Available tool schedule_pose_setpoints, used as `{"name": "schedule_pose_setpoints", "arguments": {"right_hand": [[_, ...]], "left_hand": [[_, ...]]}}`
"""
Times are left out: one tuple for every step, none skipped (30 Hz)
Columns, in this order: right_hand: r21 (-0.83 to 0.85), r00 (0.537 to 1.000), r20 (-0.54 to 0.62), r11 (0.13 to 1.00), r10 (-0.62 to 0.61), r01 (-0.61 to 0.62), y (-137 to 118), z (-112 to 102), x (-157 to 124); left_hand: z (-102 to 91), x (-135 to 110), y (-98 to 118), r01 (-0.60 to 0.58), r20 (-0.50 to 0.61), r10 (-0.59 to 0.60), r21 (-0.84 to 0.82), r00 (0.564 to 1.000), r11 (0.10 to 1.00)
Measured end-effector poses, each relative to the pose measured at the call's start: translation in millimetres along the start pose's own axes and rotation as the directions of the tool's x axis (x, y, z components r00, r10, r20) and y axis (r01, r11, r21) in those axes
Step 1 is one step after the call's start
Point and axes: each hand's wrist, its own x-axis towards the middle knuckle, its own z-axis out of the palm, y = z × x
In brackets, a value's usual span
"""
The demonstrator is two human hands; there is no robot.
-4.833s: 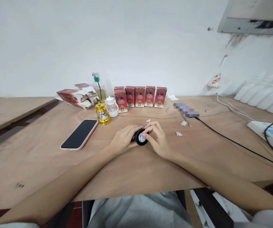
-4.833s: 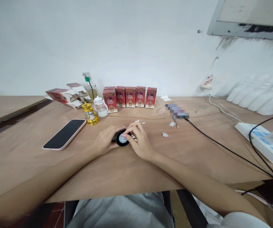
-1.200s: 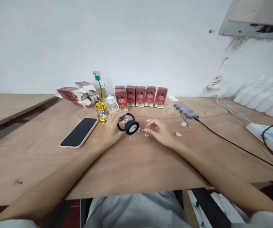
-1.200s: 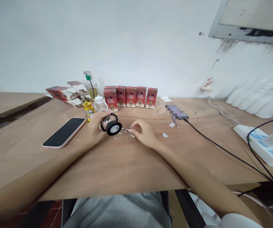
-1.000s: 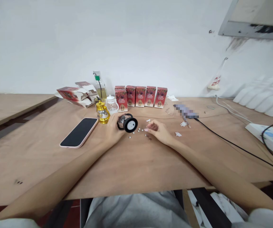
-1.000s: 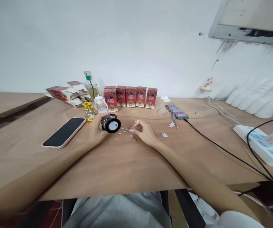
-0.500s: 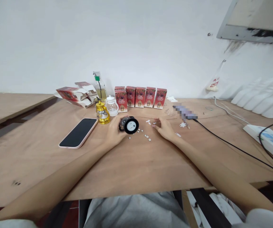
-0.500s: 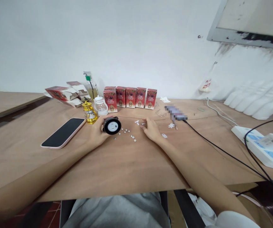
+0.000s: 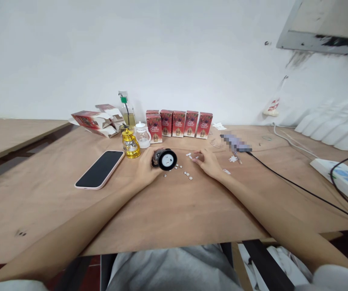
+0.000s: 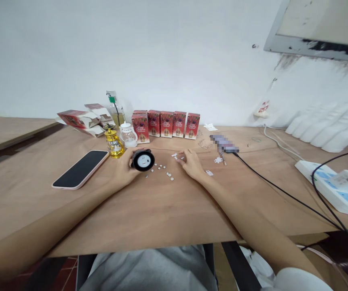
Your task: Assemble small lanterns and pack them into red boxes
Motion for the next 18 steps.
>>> {"name": "schedule_pose_setpoints", "arguments": {"right_hand": [[-0.043, 1.0, 0.003, 0.999, 0.003, -0.003, 0, 0, 2], [-0.091, 1.0, 0.009, 0.996, 0.01, -0.009, -1, 1, 4], [-0.137, 1.0, 0.014, 0.991, 0.016, -0.014, -1, 2, 6], [-0.173, 1.0, 0.016, 0.985, 0.02, -0.017, -1, 2, 8], [-0.195, 1.0, 0.016, 0.981, 0.019, -0.015, -1, 3, 10], [-0.199, 1.0, 0.015, 0.98, 0.016, -0.013, -1, 5, 12], [-0.189, 1.0, 0.013, 0.982, 0.017, -0.014, -1, 6, 15], [-0.17, 1.0, 0.008, 0.985, 0.026, -0.024, -1, 7, 17], [-0.143, 0.999, 0.005, 0.989, 0.044, -0.043, 0, 8, 19], [-0.109, 0.998, 0.008, 0.992, 0.069, -0.067, 2, 9, 21], [-0.073, 0.995, 0.014, 0.992, 0.1, -0.099, 3, 10, 23], [-0.036, 0.991, 0.022, 0.99, 0.135, -0.135, 5, 11, 25], [-0.002, 0.985, 0.03, 0.985, 0.171, -0.171, 7, 12, 26], [0.031, 0.979, 0.036, 0.979, 0.202, -0.203, 9, 13, 27], [0.059, 0.973, 0.038, 0.972, 0.227, -0.229, 11, 14, 28], [0.081, 0.969, 0.037, 0.966, 0.244, -0.246, 13, 15, 29], [0.096, 0.967, 0.034, 0.962, 0.254, -0.256, 15, 16, 30], [0.105, 0.965, 0.029, 0.96, 0.26, -0.261, 16, 17, 31]], "left_hand": [[0.0, 0, 0, 0.003, -0.005, -0.003, 0.004, 1.0, 1.0], [-0.1, 0, 0, 0.006, -0.012, -0.006, 0.007, 1.0, 1.0], [-0.2, 0, 0, 0.008, -0.017, -0.008, 0.009, 1.0, 1.0], [-0.3, 0, 1, 0.01, -0.021, -0.01, 0.01, 1.0, 1.0], [-0.5, 1, 1, 0.011, -0.023, -0.01, 0.01, 1.0, 1.0], [-0.8, 1, 1, 0.011, -0.022, -0.01, 0.011, 1.0, 1.0], [-1.1, 1, 2, 0.01, -0.022, -0.01, 0.012, 1.0, 1.0], [-1.5, 1, 2, 0.01, -0.019, -0.01, 0.013, 1.0, 1.0], [-1.7, 1, 2, 0.011, -0.018, -0.01, 0.014, 1.0, 1.0], [-1.9, 1, 3, 0.012, -0.017, -0.012, 0.015, 1.0, 1.0], [-1.9, 1, 2, 0.015, -0.016, -0.015, 0.012, 1.0, 1.0], [-1.8, 1, 2, 0.02, -0.015, -0.02, 0.008, 1.0, 1.0], [-1.6, 0, 2, 0.027, -0.014, -0.027, 0.007, 1.0, 1.0], [-1.4, 0, 2, 0.033, -0.017, -0.032, 0.007, 0.999, 0.999], [-1.0, 0, 1, 0.038, -0.022, -0.037, 0.007, 0.999, 0.999], [-0.8, 0, 1, 0.041, -0.025, -0.041, 0.009, 0.999, 0.999], [-0.5, 0, 2, 0.041, -0.026, -0.041, 0.011, 0.999, 0.999], [-0.4, 0, 2, 0.04, -0.024, -0.039, 0.011, 0.999, 0.999]]}}
